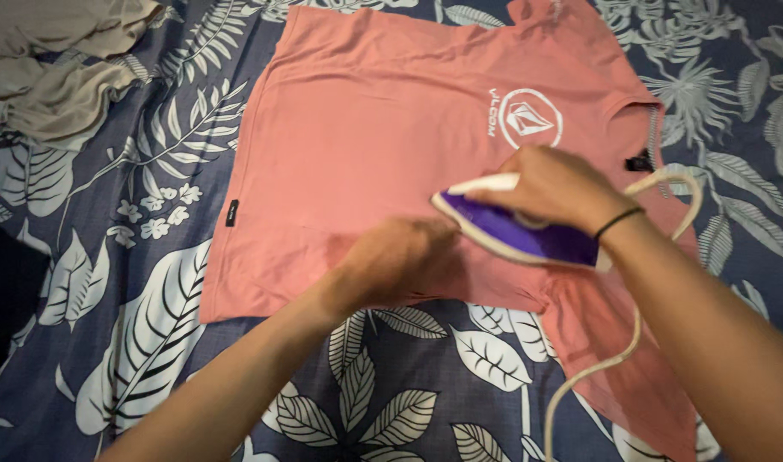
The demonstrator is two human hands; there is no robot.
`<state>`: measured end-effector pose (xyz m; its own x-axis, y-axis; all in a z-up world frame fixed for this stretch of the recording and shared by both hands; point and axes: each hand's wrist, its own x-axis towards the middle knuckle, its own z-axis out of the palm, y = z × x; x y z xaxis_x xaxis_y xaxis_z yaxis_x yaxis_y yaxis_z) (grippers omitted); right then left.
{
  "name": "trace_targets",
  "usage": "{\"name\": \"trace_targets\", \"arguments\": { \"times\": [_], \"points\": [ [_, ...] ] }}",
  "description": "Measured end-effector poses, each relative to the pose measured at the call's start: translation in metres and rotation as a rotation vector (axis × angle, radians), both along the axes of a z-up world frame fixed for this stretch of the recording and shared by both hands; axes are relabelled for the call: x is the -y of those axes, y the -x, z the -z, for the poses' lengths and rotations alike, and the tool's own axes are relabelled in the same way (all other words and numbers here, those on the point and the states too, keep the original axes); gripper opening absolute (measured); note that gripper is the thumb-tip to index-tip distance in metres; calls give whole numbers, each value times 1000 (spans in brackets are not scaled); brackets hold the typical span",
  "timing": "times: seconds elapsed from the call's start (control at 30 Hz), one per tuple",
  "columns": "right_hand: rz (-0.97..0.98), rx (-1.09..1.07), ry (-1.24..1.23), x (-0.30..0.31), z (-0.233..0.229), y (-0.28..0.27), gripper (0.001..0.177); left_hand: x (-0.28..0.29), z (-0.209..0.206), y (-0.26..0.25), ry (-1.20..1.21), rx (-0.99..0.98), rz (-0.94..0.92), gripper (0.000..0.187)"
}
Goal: The person irons a pink t-shirt laid flat on a patterned bedsheet. They use a purple and white iron, moving it back and forth across the shirt while smoothing the fabric with their left hand. The shirt is adjusted and repositioned several times during the process.
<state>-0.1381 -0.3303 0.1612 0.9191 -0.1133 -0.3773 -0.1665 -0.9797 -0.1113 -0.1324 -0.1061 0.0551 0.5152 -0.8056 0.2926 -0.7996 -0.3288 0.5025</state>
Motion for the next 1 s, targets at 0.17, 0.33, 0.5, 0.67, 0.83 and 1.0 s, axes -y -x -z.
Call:
{"name": "trace_targets", "arguments": {
  "times": [0.17,0.33,0.5,0.67,0.83,1.0],
  "points": [
    [-354,151,-53,-20,-10,47,41,54,14,-30,387,-198,-533,25],
    [-250,315,72,-27,1,70,46,71,45,-34,542,-168,-567,42],
    [-205,466,230,-20,21,65,51,66,61,-28,428,-33,-532,51],
    [-158,548,276,9,37,34,50,75,62,-21,170,248,-527,55],
    [-118,712,292,32,47,-9,53,76,56,-18,93,249,-529,57],
    [16,548,126,47,47,-28,50,77,54,-15,90,265,-516,57]
  ]
}}
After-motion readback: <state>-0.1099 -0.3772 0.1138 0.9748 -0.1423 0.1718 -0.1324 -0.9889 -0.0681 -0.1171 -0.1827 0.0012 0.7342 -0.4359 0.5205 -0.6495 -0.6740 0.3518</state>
